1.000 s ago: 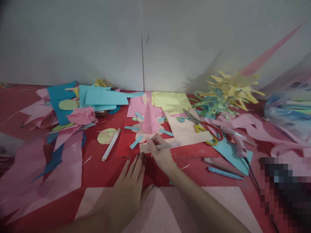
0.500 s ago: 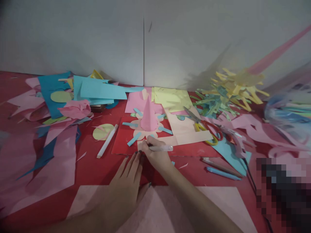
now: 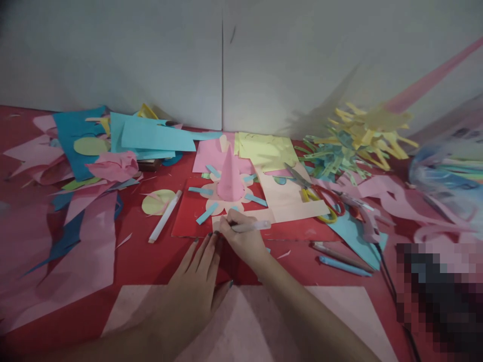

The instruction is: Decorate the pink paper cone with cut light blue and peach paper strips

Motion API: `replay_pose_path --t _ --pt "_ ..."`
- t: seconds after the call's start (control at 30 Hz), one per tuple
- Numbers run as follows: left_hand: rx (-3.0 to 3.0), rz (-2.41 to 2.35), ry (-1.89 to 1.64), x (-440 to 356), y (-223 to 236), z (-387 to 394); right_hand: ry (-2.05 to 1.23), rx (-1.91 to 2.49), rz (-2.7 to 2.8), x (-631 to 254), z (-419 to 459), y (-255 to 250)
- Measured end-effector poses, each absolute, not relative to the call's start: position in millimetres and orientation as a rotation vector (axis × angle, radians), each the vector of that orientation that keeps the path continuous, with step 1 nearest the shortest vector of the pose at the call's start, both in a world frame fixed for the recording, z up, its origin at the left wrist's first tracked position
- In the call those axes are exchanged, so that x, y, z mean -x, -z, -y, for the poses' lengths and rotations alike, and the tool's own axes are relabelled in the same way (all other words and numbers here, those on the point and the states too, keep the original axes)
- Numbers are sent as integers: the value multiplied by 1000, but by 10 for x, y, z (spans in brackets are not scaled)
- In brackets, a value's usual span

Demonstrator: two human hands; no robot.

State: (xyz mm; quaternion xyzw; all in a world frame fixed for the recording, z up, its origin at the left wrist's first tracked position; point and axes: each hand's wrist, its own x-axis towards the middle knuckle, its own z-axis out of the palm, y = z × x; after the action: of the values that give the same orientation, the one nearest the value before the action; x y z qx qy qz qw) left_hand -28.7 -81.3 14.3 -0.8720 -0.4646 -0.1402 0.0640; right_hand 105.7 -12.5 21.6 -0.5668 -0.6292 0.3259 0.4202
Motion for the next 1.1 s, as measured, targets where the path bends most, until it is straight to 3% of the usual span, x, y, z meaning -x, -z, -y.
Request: replay_pose_path --t 0.5,1.1 --pt "2598 1372 384 274 -194 804 -657 1529 1520 -1067 116 -229" --pt "2604 1409 389 270 -162 802 -762 1556 1444 -1157 136 -288"
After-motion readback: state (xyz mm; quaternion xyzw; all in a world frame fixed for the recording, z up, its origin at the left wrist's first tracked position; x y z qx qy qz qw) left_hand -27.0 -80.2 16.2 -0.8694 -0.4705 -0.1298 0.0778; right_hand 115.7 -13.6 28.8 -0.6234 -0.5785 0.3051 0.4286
